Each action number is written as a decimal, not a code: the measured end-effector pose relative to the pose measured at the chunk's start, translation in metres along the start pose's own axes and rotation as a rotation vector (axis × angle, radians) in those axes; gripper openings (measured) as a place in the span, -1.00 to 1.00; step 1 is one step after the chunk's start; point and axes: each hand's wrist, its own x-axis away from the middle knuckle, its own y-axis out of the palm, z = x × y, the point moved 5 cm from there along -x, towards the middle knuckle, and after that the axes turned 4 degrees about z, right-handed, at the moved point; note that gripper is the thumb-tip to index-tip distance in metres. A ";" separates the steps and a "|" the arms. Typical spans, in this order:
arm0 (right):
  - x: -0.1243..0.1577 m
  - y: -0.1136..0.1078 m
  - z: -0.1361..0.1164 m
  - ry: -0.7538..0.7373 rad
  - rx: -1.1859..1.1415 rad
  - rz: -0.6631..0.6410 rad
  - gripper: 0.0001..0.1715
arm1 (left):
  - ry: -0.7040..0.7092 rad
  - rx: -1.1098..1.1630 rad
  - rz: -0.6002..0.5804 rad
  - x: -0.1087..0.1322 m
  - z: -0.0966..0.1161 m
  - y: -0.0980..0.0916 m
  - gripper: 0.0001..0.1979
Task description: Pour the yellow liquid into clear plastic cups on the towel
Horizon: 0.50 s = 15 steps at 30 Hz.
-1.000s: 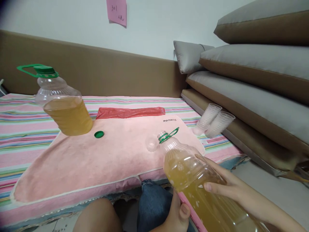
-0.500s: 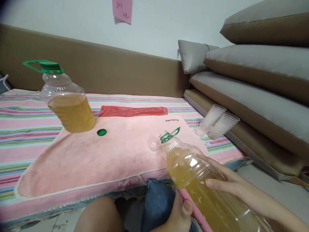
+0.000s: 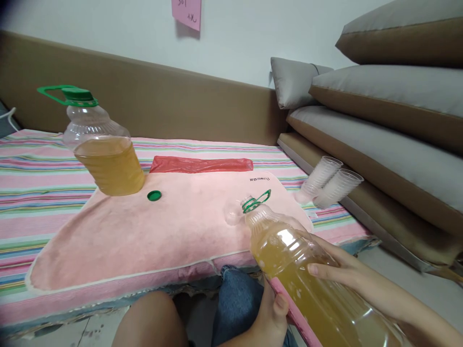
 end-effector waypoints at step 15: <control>-0.006 -0.009 0.009 0.049 0.131 -0.023 -0.24 | 0.026 0.025 0.063 0.001 -0.003 -0.003 -0.05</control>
